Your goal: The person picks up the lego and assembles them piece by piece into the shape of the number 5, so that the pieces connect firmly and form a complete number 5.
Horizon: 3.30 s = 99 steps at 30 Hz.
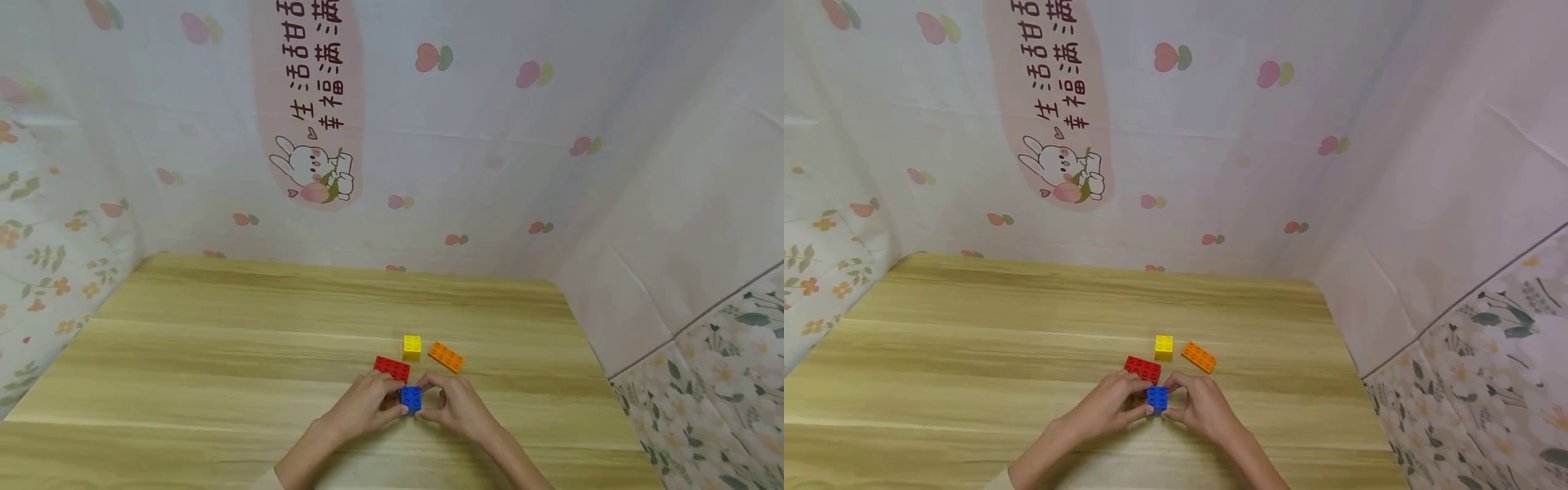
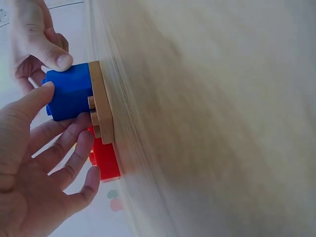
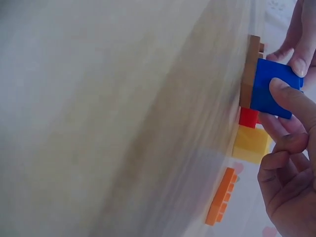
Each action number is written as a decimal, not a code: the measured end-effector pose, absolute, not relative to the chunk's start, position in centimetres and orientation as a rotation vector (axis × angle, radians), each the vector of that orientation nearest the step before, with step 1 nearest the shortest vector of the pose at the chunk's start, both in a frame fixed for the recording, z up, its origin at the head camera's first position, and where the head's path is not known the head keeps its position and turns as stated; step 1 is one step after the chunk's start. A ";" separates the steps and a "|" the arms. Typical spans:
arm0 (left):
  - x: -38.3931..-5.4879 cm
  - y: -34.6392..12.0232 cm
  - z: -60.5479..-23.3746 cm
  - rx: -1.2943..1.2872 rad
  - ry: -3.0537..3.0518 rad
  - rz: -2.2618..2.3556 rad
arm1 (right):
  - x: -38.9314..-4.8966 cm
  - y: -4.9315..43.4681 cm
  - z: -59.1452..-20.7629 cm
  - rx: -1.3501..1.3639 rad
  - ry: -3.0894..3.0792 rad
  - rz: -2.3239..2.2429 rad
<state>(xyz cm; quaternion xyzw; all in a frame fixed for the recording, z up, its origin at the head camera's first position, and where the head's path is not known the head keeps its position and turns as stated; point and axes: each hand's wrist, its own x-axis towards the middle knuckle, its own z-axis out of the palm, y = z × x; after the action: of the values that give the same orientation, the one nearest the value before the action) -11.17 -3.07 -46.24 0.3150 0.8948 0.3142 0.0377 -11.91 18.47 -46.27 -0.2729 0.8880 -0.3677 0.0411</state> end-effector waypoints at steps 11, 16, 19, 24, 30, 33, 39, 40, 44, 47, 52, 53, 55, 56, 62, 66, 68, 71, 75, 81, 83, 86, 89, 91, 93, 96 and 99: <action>-11.0 -3.1 -46.6 0.935 2.704 1.056 | -11.8 18.4 -46.6 -0.831 2.713 -1.157; -11.1 -3.1 -46.8 0.916 2.695 1.052 | -12.0 18.3 -46.4 -0.825 2.716 -1.085; -11.0 -3.2 -46.7 0.907 2.689 1.049 | -12.1 18.3 -46.1 -0.847 2.714 -0.994; -11.1 -3.2 -46.7 0.907 2.680 1.057 | -12.4 18.4 -45.4 -0.943 2.676 -0.914; -11.1 -3.0 -46.6 0.908 2.690 1.047 | -12.8 18.4 -45.3 -0.908 2.728 -0.878; -11.1 -3.1 -46.6 0.907 2.699 1.039 | -13.2 18.4 -45.5 -0.878 2.773 -0.874; -11.0 -3.1 -46.5 0.890 2.698 1.022 | -14.2 18.2 -46.4 -0.870 2.842 -0.902; -11.0 -3.1 -46.5 0.889 2.698 1.020 | -14.3 18.1 -46.5 -0.867 2.848 -0.909; -10.9 -3.0 -46.5 0.893 2.700 1.011 | -14.8 17.7 -47.0 -0.855 2.851 -0.924; -10.9 -2.9 -46.7 0.896 2.691 1.017 | -15.1 17.5 -47.1 -0.857 2.850 -0.899; -11.0 -2.8 -46.8 0.928 2.680 1.062 | -15.8 17.3 -47.2 -0.880 2.818 -0.878; -11.0 -2.9 -46.8 0.934 2.680 1.070 | -15.9 17.3 -47.2 -0.888 2.810 -0.878; -11.0 -2.9 -46.7 0.936 2.683 1.080 | -16.2 17.2 -47.3 -0.907 2.797 -0.889; -11.0 -2.9 -46.7 0.936 2.685 1.082 | -16.3 17.1 -47.3 -0.914 2.787 -0.899; -11.2 -2.9 -46.7 0.936 2.671 1.117 | -16.3 17.4 -47.1 -0.820 2.688 -1.030; -11.2 -2.9 -46.8 0.931 2.667 1.127 | -15.9 17.9 -46.9 -0.741 2.613 -1.155; -11.1 -2.9 -46.9 0.923 2.674 1.111 | -15.7 18.1 -46.8 -0.738 2.614 -1.189; -11.0 -3.1 -46.8 0.921 2.688 1.082 | -15.5 18.4 -46.6 -0.756 2.648 -1.189; -11.0 -3.2 -46.8 0.989 2.737 0.994 | -15.0 18.8 -46.0 -0.772 2.679 -1.219; -11.1 -4.4 -45.9 0.956 2.789 0.839 | -14.6 19.4 -45.1 -0.814 2.748 -1.253; -11.0 -5.1 -45.3 0.883 2.804 0.810 | -14.5 19.5 -44.8 -0.846 2.763 -1.247; -11.1 -6.0 -44.5 0.776 2.814 0.855 | -14.2 19.5 -44.3 -0.897 2.757 -1.252; -11.3 -6.4 -44.2 0.746 2.798 0.966 | -13.8 19.4 -43.8 -0.947 2.735 -1.255; -11.4 -6.4 -44.2 0.790 2.786 1.024 | -13.5 19.3 -43.7 -0.972 2.722 -1.246; -11.5 -6.3 -44.3 0.843 2.770 1.064 | -13.2 19.2 -43.6 -0.981 2.712 -1.238; -11.7 -6.1 -44.5 0.903 2.755 1.104 | -12.9 19.2 -43.6 -0.970 2.698 -1.231; -11.7 -6.0 -44.6 0.933 2.757 1.128 | -12.7 19.2 -43.5 -0.953 2.689 -1.225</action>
<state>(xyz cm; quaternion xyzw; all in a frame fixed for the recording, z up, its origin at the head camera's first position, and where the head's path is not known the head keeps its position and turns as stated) -11.68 -5.99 -44.57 0.2988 0.8831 0.3614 0.0102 -12.74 19.20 -43.52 -0.3068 0.8660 -0.3945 0.0182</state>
